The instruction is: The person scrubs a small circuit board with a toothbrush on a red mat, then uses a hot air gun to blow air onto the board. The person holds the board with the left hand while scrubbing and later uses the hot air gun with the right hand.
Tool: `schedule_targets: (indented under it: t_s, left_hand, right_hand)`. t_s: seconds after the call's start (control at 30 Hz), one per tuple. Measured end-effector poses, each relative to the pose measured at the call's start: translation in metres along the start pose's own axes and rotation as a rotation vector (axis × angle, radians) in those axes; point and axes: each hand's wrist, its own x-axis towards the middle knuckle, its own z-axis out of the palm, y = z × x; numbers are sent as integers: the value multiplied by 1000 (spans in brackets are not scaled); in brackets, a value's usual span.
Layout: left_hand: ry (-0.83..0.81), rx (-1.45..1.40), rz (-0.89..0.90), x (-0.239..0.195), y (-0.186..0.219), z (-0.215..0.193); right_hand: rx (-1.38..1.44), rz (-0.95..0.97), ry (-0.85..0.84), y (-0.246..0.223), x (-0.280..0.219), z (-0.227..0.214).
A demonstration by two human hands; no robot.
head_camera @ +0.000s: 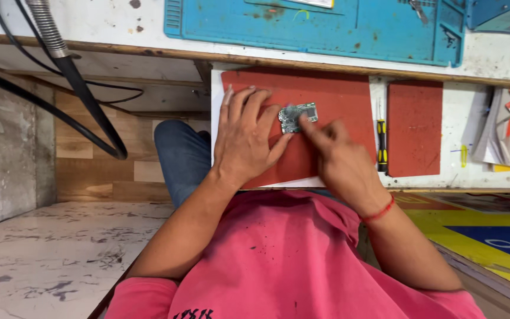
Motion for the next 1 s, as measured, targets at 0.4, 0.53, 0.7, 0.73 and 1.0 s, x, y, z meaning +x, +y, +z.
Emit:
schedule_targets:
  t_s: [0.4, 0.53, 0.7, 0.73, 1.0]
  left_hand:
    - [-8, -62, 0, 2, -2, -3]
    - [1, -92, -29, 3, -2, -7]
    - [-10, -58, -28, 5, -1, -6]
    - [-9, -51, -18, 5, -1, -7]
    - [-6, -26, -1, 3, 2, -7]
  right_hand:
    - [16, 49, 85, -10, 6, -4]
    - [-33, -30, 7, -14, 12, -6]
    - [-82, -50, -96, -5, 9, 2]
    - [-65, -27, -43, -4, 8, 3]
    - [-16, -57, -5, 8, -3, 0]
